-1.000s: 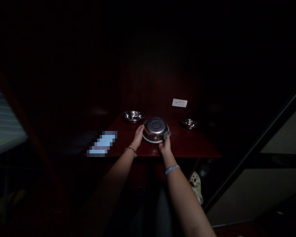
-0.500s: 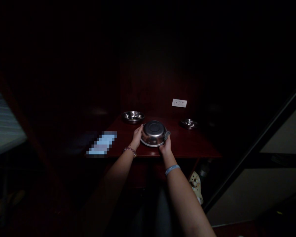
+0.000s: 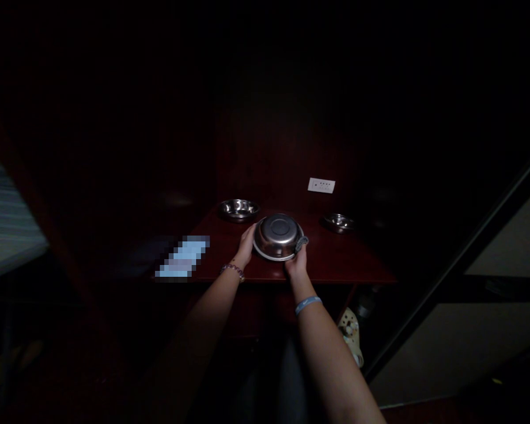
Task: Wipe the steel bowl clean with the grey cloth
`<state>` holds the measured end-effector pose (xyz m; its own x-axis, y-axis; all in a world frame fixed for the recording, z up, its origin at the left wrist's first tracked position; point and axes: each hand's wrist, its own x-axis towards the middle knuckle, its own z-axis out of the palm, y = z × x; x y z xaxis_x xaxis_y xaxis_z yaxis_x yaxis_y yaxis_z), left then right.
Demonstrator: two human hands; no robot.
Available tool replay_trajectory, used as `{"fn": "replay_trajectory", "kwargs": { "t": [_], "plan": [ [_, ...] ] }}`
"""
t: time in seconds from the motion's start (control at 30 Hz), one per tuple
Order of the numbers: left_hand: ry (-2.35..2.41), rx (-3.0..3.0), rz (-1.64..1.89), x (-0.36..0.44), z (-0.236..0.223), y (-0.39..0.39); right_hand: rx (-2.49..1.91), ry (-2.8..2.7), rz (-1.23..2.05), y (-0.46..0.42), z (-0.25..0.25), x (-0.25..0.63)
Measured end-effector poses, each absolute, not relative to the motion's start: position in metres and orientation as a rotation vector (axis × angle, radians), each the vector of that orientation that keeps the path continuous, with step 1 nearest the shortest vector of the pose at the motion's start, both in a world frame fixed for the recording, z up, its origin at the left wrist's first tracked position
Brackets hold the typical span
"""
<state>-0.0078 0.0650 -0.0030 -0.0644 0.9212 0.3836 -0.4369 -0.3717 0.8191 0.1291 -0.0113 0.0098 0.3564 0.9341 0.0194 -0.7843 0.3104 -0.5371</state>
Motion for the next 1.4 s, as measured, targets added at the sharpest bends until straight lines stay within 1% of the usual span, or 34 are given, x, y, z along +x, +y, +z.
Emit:
{"fn": "replay_trajectory", "kwargs": {
  "t": [0.23,0.47,0.93,1.4],
  "plan": [
    [0.633,1.194,1.621,-0.006,0.000,0.060,-0.546,-0.383,1.090,-0.012,0.013,0.124],
    [0.666,1.233,1.654,-0.006,-0.005,0.065,-0.600,-0.375,1.115,-0.007,0.009,0.125],
    [0.697,1.122,1.695,-0.012,0.001,0.058,-0.550,-0.395,1.172,-0.010,0.010,0.124],
    [0.726,1.143,1.719,-0.009,-0.007,0.067,-0.488,-0.347,1.193,-0.009,0.009,0.128]
  ]
}}
